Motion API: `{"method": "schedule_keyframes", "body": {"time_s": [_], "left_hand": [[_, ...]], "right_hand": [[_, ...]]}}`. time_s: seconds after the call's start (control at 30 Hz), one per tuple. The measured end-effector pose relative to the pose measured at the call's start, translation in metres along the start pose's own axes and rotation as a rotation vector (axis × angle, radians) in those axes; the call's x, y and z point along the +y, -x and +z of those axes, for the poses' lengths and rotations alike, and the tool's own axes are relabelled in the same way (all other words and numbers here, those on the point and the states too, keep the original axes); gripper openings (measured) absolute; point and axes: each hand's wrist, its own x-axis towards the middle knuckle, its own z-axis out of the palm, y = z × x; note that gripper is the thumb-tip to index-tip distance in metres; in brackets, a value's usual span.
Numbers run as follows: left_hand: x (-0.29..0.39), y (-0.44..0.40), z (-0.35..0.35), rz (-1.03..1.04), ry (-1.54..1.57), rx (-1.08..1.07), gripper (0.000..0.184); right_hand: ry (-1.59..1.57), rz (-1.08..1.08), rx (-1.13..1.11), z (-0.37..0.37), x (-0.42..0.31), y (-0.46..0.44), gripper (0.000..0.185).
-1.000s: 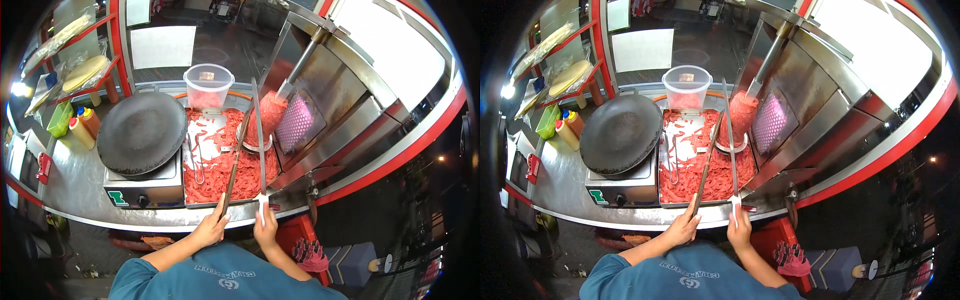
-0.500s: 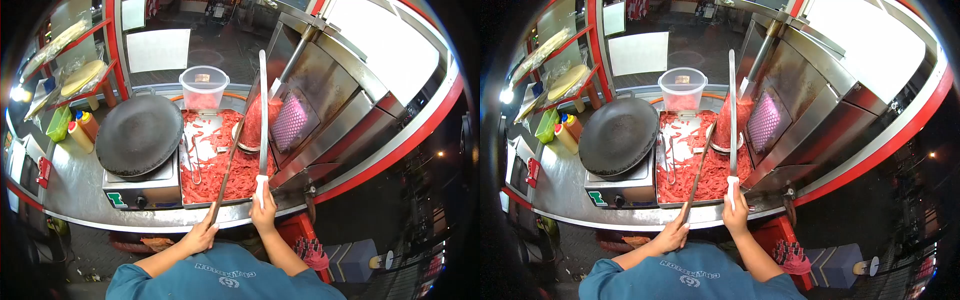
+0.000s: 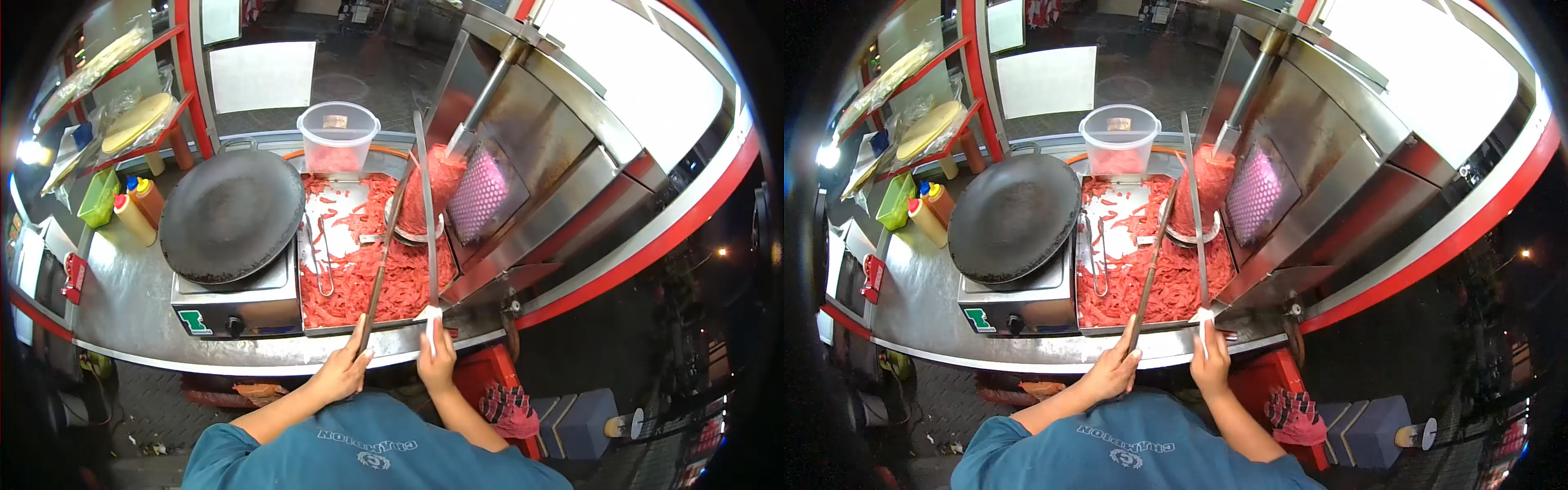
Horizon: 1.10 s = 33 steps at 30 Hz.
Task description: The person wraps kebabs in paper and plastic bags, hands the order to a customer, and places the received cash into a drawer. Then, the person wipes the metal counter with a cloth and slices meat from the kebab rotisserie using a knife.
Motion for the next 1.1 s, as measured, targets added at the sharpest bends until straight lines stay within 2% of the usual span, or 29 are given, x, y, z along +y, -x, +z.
{"method": "schedule_keyframes", "body": {"time_s": [0.13,0.27,0.33,0.43,0.47,0.5,0.57,0.63,0.73,0.77,0.87,0.9,0.93,1.0,1.1], "left_hand": [[0.002,-0.011,0.003,0.003,-0.006,0.017,0.076],[0.005,-0.013,0.009,-0.019,0.011,0.035,0.077],[0.011,-0.021,0.011,-0.005,0.028,0.066,0.076],[0.012,-0.036,0.004,0.038,0.105,0.043,0.075],[0.011,-0.039,0.002,0.035,0.136,0.035,0.074],[0.009,-0.045,0.001,0.052,0.236,0.015,0.071],[0.014,-0.050,0.001,0.074,0.450,-0.019,0.068],[0.024,-0.053,-0.003,0.026,0.657,-0.064,0.065],[0.019,-0.068,-0.005,-0.018,1.006,-0.121,0.047],[0.018,-0.070,-0.004,-0.023,1.060,-0.118,0.034],[0.003,-0.060,-0.009,-0.030,1.130,-0.148,0.028],[-0.001,-0.052,-0.011,-0.006,1.068,-0.168,0.026],[-0.016,-0.045,-0.013,0.011,0.993,-0.173,0.035],[-0.010,-0.020,-0.012,-0.058,0.733,-0.067,0.053],[-0.014,0.011,-0.008,-0.019,0.350,-0.066,0.067]], "right_hand": [[0.006,0.078,-0.082,-0.025,0.003,0.086,0.059],[0.032,0.006,-0.028,-0.003,-0.011,-0.008,0.056],[-0.005,0.051,-0.073,-0.001,-0.016,-0.029,0.054],[0.081,0.136,-0.137,-0.022,-0.016,0.023,0.051],[0.062,0.104,-0.110,-0.028,-0.012,0.050,0.052],[0.061,0.182,-0.191,-0.041,-0.010,0.078,0.054],[0.036,0.180,-0.199,-0.049,-0.019,0.075,0.055],[-0.026,0.130,-0.172,-0.037,-0.022,0.030,0.055],[-0.062,0.145,-0.250,-0.016,-0.044,-0.051,0.056],[-0.158,0.273,-0.301,-0.015,-0.046,-0.050,0.059],[-0.578,0.798,-0.496,-0.037,-0.073,-0.016,0.069],[-0.759,0.674,-0.404,-0.033,-0.065,0.017,0.074],[-0.803,0.755,-0.373,-0.036,-0.056,0.044,0.070],[-0.598,0.527,-0.299,-0.030,-0.036,0.051,0.063],[-0.363,0.203,-0.075,-0.005,-0.033,-0.022,0.057]]}}
